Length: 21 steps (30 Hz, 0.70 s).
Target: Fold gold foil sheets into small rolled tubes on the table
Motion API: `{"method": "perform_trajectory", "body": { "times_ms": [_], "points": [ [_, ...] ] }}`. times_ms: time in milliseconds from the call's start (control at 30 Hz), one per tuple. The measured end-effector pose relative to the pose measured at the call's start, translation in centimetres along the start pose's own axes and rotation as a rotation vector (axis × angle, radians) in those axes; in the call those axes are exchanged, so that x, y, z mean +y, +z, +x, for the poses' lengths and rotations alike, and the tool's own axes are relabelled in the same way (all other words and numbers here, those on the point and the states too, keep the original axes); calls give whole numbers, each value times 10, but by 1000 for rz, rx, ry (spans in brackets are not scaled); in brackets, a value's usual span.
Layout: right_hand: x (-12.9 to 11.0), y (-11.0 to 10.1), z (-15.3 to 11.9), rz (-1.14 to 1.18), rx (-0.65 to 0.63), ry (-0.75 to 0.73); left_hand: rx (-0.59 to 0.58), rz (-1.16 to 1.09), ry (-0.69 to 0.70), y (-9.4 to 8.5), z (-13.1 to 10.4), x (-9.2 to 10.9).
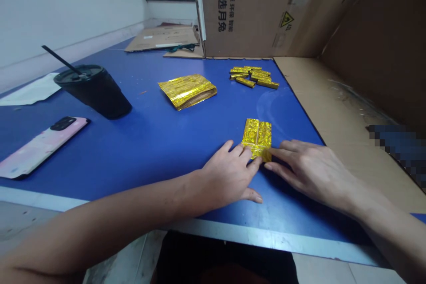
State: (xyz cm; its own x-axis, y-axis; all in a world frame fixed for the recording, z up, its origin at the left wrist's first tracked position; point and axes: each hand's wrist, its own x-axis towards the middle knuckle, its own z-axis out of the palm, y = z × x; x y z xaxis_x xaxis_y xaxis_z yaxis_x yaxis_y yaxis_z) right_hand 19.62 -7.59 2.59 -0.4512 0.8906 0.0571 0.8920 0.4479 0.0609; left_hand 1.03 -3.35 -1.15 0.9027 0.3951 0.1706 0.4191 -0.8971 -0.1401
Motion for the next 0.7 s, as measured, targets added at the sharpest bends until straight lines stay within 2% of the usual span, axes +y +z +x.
{"method": "perform_trajectory", "body": {
  "times_ms": [67, 167, 400, 700],
  "points": [
    [-2, -1, -1, 93, 41, -90, 5, -2, 8, 0, 0, -1],
    [-4, 4, -1, 154, 7, -168, 5, -2, 13, 0, 0, -1],
    [6, 11, -2, 112, -77, -111, -13, -10, -16, 0, 0, 1],
    [-2, 10, 1, 41, -64, -190, -100, 17, -66, -8, 3, -15]
  ]
}}
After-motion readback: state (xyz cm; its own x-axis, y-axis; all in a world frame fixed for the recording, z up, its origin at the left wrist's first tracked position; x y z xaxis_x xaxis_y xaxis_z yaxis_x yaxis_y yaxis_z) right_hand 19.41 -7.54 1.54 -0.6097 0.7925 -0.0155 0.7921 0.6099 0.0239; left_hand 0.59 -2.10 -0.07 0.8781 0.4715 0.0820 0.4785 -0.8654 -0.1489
